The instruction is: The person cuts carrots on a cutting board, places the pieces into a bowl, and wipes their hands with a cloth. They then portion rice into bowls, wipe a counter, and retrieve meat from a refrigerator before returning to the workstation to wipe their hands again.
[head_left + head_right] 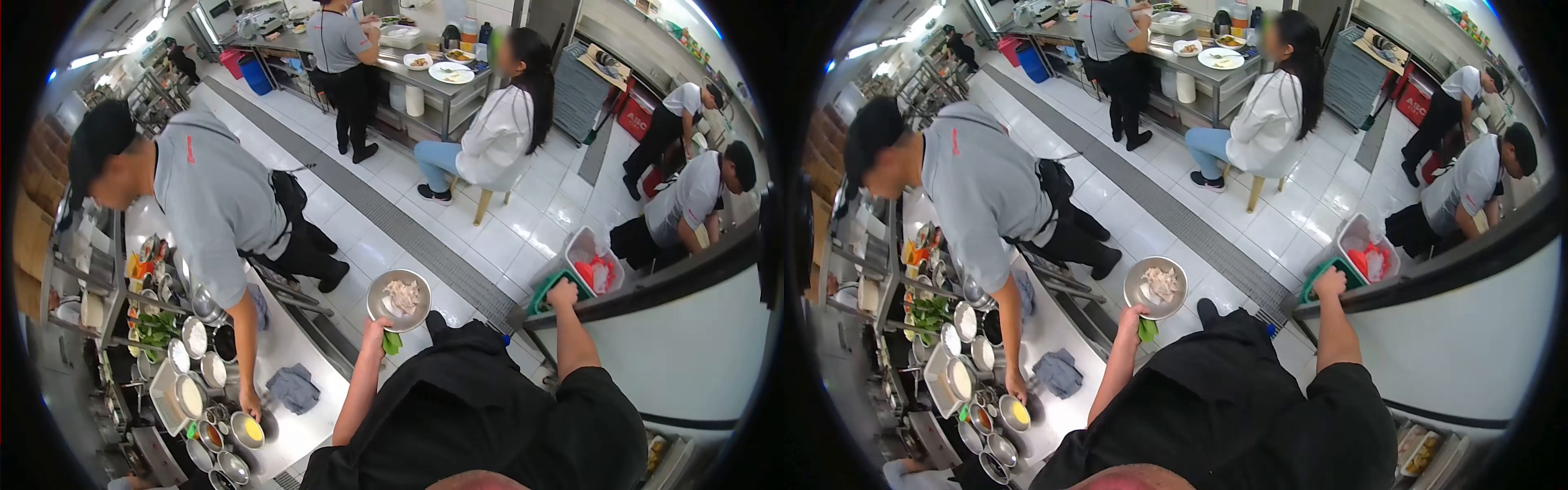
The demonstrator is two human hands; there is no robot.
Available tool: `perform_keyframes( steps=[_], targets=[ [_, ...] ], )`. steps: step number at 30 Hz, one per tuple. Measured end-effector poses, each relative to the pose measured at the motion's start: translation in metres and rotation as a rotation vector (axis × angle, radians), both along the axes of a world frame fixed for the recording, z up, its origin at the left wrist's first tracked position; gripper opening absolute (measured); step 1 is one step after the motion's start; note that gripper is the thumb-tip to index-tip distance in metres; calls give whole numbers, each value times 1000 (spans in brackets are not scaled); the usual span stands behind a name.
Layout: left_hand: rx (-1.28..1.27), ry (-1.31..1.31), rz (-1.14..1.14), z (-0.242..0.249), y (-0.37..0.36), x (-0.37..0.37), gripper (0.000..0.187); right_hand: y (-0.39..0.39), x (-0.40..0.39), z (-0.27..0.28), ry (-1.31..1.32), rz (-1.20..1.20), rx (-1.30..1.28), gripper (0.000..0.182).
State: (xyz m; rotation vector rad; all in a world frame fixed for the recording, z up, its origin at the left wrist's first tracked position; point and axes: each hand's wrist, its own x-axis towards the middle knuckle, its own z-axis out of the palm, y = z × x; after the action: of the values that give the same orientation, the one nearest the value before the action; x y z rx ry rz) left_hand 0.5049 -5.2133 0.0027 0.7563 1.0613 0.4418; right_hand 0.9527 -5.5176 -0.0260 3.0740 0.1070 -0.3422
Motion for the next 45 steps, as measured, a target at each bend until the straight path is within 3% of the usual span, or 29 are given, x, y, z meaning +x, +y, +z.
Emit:
perform_keyframes(
  steps=[4,6,8,10,11,13,15,16,18,20,22,24,26,28,30,32,34,36,41,43,45],
  targets=[
    [1,57,123,12,32,15,27,3,14,-9,166,-135,-100,54],
    [-123,56,56,23,55,22,37,10,27,-8,290,-424,-67,61],
    [-26,98,61,14,75,24,32,1,43,-27,385,-544,-3,68],
    [33,115,25,20,92,33,25,-12,53,-50,429,-854,171,68],
    [30,119,6,21,99,39,25,-20,46,-52,456,-794,174,64],
    [-1,126,58,19,111,55,25,-47,43,-110,490,-776,161,66],
    [-17,102,-13,5,127,69,26,-97,36,-198,548,-690,146,68],
    [-42,79,-68,-2,133,72,27,-105,10,-211,545,-726,155,68],
    [-5,29,-159,2,144,91,29,-124,-38,-224,607,-1176,471,88],
    [-67,26,-305,4,148,112,31,-107,-90,-147,139,-1535,851,86],
    [-51,30,-402,10,149,135,30,-105,-131,-56,-198,-1654,1039,85],
    [-36,30,-486,10,149,160,30,-171,-129,-76,-534,-1745,825,72],
    [-27,-21,-591,4,149,181,29,-233,-146,-52,-703,-1770,991,55],
    [-1,-17,-657,5,141,203,27,-270,-171,16,-613,-1787,1158,32],
    [-2,-53,-676,19,123,229,24,-319,-195,44,-732,-1567,1635,16],
    [-16,-28,-739,14,115,247,22,-334,-205,81,-828,-1606,1499,17],
    [-30,9,-801,11,103,266,20,-371,-222,89,-906,-1490,1550,20],
    [-27,-11,-767,22,88,283,20,-408,-235,99,-951,-1494,1437,21],
    [-44,-2,-820,27,67,323,27,-447,-226,136,-1005,-1701,1252,24],
    [-37,4,-809,27,65,334,28,-471,-219,133,-995,-1715,855,26],
    [-33,-20,-783,23,66,341,30,-494,-210,139,-1105,-1755,896,29]
  ],
)
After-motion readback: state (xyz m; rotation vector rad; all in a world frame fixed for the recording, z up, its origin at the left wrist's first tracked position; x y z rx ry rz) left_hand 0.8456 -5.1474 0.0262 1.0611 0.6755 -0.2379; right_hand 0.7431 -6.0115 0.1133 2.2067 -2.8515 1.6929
